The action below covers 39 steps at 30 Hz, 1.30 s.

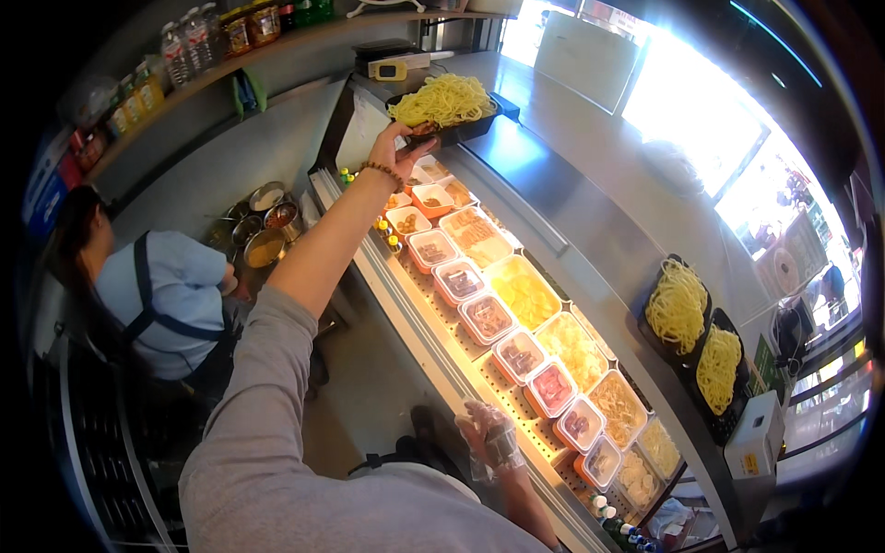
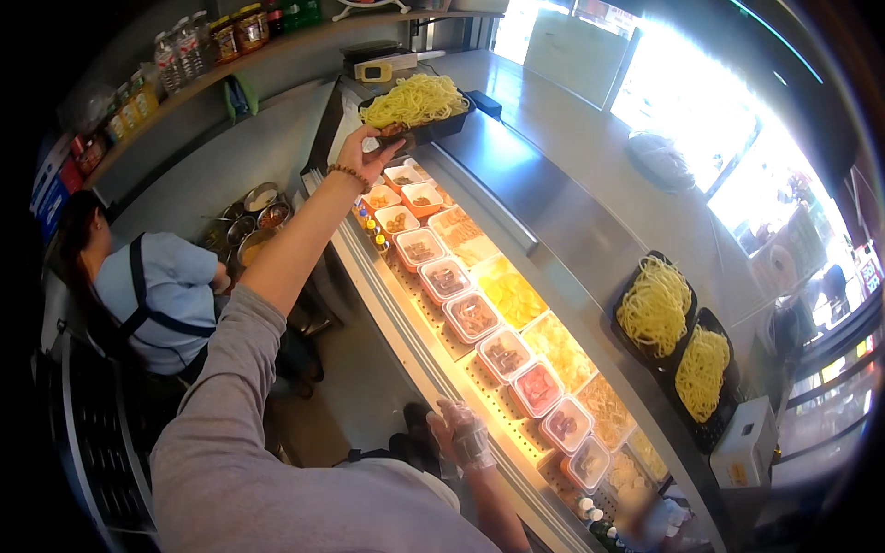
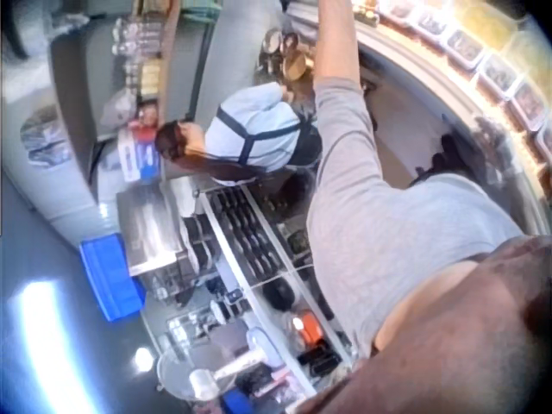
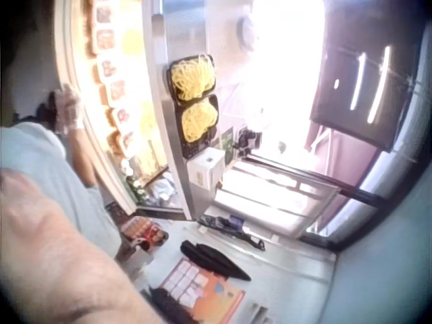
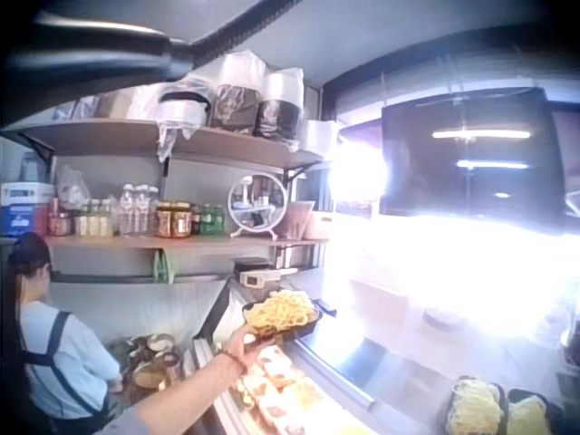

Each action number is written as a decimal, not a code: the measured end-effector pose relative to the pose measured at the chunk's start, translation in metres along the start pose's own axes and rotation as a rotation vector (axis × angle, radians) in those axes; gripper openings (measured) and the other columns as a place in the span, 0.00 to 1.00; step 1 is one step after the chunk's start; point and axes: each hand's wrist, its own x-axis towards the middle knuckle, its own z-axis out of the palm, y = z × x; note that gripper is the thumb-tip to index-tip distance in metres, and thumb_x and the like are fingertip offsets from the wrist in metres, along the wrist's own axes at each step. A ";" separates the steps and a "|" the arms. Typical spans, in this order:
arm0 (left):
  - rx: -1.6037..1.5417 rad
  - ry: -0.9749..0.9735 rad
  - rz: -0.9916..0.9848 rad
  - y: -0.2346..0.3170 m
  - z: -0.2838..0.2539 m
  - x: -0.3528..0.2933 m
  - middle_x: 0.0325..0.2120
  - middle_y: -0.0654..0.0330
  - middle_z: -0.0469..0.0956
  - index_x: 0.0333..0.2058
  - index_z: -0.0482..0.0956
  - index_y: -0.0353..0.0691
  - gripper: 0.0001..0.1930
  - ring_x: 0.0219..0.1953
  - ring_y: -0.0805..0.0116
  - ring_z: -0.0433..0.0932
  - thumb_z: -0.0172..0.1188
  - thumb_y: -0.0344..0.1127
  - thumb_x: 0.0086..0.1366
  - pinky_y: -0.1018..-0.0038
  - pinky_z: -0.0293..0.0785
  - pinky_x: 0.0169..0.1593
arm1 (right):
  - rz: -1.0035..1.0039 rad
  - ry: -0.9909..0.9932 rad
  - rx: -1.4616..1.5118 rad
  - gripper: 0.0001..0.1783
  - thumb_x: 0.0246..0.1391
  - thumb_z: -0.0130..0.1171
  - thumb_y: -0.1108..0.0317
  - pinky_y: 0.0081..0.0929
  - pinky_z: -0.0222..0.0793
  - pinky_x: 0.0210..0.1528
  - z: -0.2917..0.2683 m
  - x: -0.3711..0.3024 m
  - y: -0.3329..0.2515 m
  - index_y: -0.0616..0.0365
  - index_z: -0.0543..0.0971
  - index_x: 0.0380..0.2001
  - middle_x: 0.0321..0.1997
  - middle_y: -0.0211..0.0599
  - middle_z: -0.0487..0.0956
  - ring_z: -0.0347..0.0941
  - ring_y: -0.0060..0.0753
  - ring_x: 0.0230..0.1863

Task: The person opens a plastic bag of food, places it in a container, and then assembles a meal by adding various ingredients from a refrigerated display case into a black tray. They then add noodles from a large bowl to the tray.

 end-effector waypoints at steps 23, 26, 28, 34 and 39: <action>0.442 -0.022 -0.371 0.060 0.009 0.135 0.44 0.50 0.74 0.46 0.71 0.37 0.16 0.43 0.53 0.73 0.51 0.34 0.60 0.52 0.68 0.57 | 0.124 0.205 -0.070 0.18 0.49 0.63 0.64 0.43 0.72 0.39 0.078 0.253 -0.039 0.61 0.78 0.42 0.32 0.52 0.79 0.76 0.54 0.36; 0.463 -0.124 -0.459 0.075 0.004 0.158 0.41 0.49 0.74 0.43 0.70 0.34 0.14 0.43 0.50 0.74 0.50 0.35 0.60 0.54 0.69 0.54 | 0.228 0.222 -0.133 0.19 0.51 0.60 0.62 0.44 0.72 0.42 0.092 0.256 -0.056 0.62 0.78 0.43 0.34 0.53 0.79 0.76 0.54 0.38; 0.403 -0.166 -0.490 0.082 -0.007 0.173 0.39 0.48 0.73 0.40 0.69 0.33 0.13 0.42 0.49 0.74 0.51 0.34 0.59 0.54 0.69 0.54 | 0.219 0.250 -0.123 0.18 0.51 0.60 0.63 0.44 0.72 0.42 0.102 0.252 -0.064 0.62 0.78 0.43 0.36 0.54 0.79 0.76 0.55 0.39; 0.382 -0.502 -0.161 0.075 -0.080 0.118 0.47 0.52 0.75 0.49 0.70 0.32 0.17 0.52 0.62 0.74 0.52 0.32 0.62 0.62 0.70 0.57 | 0.451 0.423 0.279 0.19 0.54 0.64 0.63 0.33 0.73 0.40 0.141 0.234 -0.070 0.63 0.77 0.45 0.36 0.46 0.80 0.77 0.41 0.37; 0.976 -0.662 -0.696 0.020 -0.223 0.025 0.35 0.60 0.82 0.47 0.80 0.33 0.15 0.37 0.73 0.80 0.63 0.34 0.62 0.75 0.78 0.44 | 0.578 0.576 1.135 0.33 0.64 0.50 0.44 0.33 0.73 0.49 0.117 0.264 -0.120 0.65 0.71 0.55 0.46 0.47 0.79 0.77 0.38 0.45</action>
